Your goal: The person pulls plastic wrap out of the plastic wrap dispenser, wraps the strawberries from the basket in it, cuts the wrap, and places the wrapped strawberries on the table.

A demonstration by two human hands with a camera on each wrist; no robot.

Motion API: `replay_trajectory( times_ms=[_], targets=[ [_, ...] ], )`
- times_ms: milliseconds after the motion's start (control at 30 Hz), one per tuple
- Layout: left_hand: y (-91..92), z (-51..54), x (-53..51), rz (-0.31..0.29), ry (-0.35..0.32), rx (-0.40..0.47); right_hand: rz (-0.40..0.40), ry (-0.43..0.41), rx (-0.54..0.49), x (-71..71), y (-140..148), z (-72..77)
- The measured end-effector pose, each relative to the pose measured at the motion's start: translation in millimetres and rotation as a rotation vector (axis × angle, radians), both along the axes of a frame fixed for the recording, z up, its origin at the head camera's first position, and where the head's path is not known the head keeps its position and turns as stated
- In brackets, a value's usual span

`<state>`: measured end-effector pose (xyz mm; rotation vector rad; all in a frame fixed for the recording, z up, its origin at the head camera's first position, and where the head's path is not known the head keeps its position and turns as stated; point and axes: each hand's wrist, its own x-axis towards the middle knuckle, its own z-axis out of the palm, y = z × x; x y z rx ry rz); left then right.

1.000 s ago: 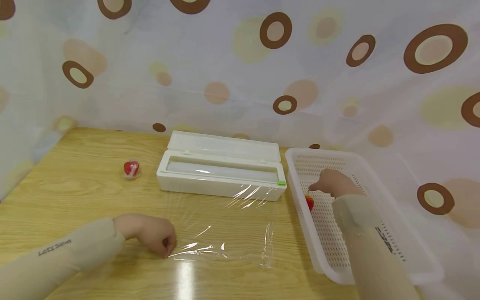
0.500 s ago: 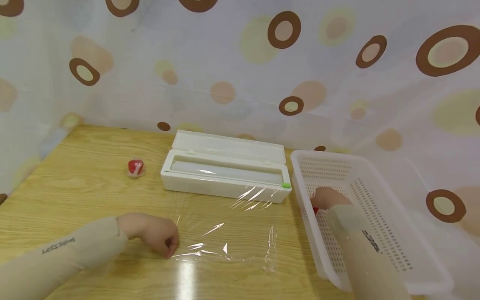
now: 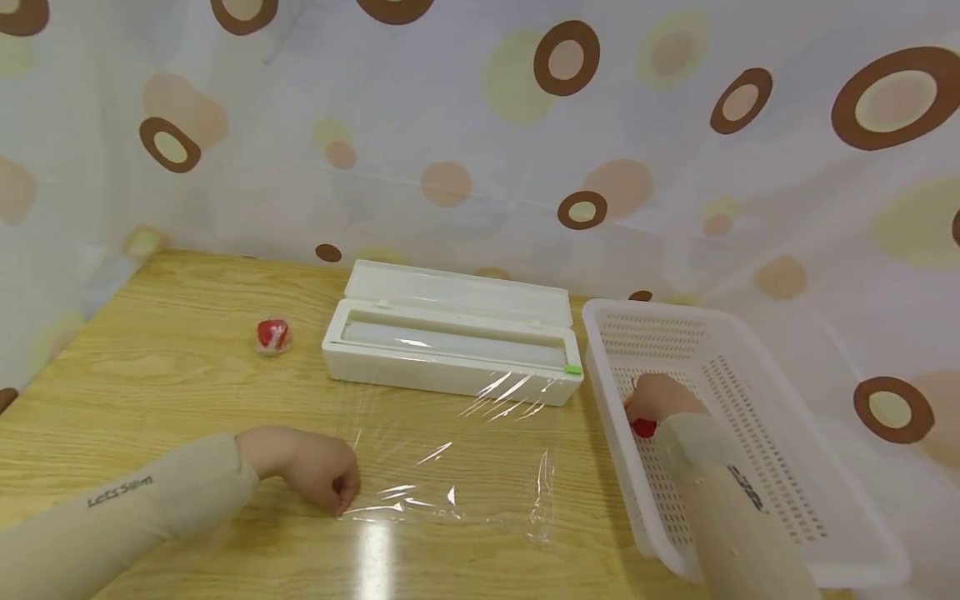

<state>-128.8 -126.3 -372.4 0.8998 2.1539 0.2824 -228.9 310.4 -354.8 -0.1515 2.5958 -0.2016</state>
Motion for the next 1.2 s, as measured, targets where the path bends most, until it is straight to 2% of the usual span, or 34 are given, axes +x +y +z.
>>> replay_trajectory(
  times_ms=[133,333,600,800,967,1200],
  targets=[
    [0.1,-0.2,0.6,0.010,0.012,-0.001,-0.055,-0.009,-0.031,1.9,2,3.3],
    [0.0,-0.5,0.6,0.030,0.005,-0.001,-0.127,0.010,-0.072,4.2,3,17.3],
    [0.5,-0.4,1.6,0.018,0.023,-0.005,-0.064,0.067,-0.048,4.6,0,45.0],
    [0.5,-1.3,1.0,0.018,0.038,-0.009,-0.053,0.084,-0.057,5.4,-2,56.7],
    [0.7,-1.1,1.7,0.023,0.042,-0.009,-0.070,0.116,-0.058,5.6,-8,62.0],
    [2.9,0.2,3.5,0.093,0.009,-0.022,-0.144,0.200,-0.036,9.0,-26,77.8]
  ],
)
